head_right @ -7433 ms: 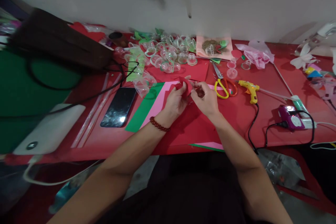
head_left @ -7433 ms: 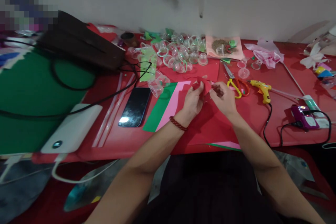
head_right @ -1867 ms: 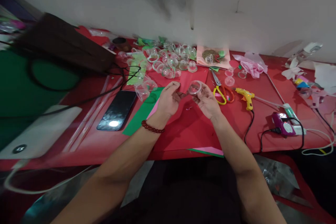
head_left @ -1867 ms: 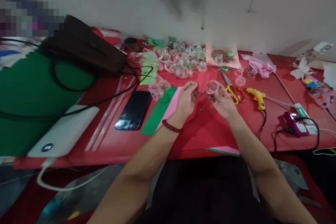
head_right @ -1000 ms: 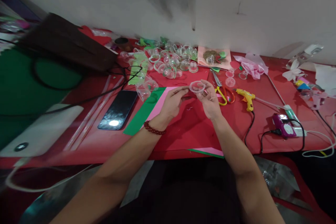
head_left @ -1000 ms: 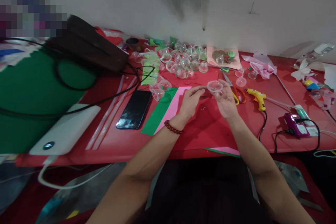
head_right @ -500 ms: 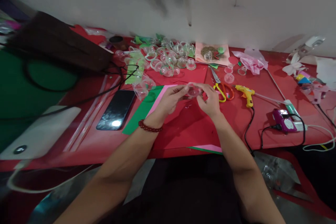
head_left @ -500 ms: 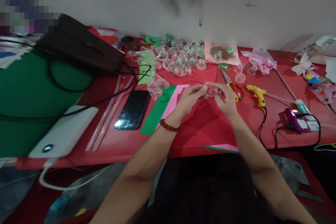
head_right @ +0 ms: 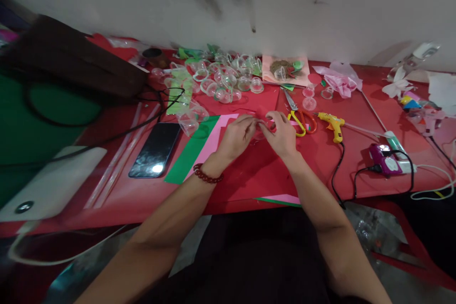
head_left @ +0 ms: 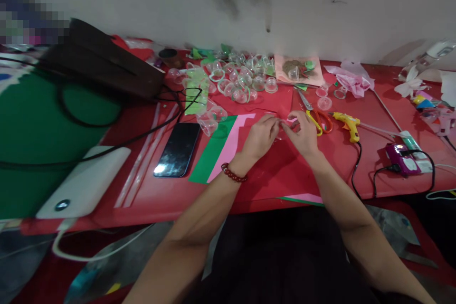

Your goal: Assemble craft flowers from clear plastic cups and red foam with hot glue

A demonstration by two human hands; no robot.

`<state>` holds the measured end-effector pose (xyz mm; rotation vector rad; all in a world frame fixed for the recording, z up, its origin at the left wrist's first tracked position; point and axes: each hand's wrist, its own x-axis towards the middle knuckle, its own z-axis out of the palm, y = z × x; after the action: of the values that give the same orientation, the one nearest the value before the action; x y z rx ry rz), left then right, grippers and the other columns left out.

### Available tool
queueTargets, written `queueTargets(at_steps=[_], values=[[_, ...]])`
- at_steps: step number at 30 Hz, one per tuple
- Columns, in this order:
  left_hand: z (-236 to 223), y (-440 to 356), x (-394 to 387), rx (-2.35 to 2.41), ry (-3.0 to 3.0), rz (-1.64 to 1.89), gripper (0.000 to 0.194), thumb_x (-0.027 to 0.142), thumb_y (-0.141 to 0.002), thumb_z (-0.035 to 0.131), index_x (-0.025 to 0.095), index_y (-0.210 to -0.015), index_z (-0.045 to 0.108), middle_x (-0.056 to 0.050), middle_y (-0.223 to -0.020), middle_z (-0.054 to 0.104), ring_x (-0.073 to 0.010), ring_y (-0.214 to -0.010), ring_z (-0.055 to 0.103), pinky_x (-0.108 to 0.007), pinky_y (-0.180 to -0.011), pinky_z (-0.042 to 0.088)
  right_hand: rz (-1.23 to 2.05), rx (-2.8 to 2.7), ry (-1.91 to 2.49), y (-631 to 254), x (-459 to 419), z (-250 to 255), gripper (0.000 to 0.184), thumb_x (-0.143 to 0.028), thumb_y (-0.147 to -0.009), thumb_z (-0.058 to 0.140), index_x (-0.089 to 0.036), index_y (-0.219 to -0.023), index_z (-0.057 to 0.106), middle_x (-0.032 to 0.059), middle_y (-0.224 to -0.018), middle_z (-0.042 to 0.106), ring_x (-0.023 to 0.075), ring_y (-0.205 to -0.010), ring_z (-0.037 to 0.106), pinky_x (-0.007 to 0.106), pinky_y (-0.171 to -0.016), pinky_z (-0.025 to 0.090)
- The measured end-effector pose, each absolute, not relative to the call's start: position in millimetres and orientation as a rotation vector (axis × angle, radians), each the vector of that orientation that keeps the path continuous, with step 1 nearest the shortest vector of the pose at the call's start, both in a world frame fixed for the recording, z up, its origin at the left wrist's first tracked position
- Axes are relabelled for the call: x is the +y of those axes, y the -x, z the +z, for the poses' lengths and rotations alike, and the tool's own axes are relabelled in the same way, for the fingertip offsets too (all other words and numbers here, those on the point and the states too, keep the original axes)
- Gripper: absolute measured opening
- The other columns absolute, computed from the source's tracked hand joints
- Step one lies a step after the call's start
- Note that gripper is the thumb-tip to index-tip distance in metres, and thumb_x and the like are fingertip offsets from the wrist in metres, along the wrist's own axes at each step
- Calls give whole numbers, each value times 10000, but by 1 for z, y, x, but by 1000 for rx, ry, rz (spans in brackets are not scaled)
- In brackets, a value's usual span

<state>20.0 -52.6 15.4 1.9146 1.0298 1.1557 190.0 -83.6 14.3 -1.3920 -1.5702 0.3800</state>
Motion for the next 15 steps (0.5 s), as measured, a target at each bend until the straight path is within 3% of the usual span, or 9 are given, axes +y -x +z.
queueTargets(at_steps=[2, 6, 15], values=[[12, -22, -54, 993, -2001, 1110, 197, 207, -975, 573, 214, -874, 742, -92, -988, 742, -237, -945, 682, -380, -960, 556, 388, -1618, 1365, -191, -82, 12, 32, -286, -899, 691, -281, -897, 723, 46, -931, 753, 215, -782, 646, 361, -783, 523], [12, -25, -55, 935, -2043, 1085, 247, 261, -1014, 521, 213, -885, 727, -92, -956, 738, -236, -927, 676, -372, -918, 553, 419, -1607, 1310, -192, -80, 9, 158, -233, -904, 639, -278, -771, 711, 39, -831, 745, 238, -816, 673, 387, -841, 528], [8, -25, -55, 1006, -2071, 1093, 264, 253, -1007, 499, 218, -854, 711, -90, -953, 723, -240, -930, 669, -384, -946, 553, 611, -1484, 1348, -189, -80, 8, 302, -457, -951, 647, -244, -745, 708, 22, -683, 699, 192, -647, 627, 339, -679, 510]])
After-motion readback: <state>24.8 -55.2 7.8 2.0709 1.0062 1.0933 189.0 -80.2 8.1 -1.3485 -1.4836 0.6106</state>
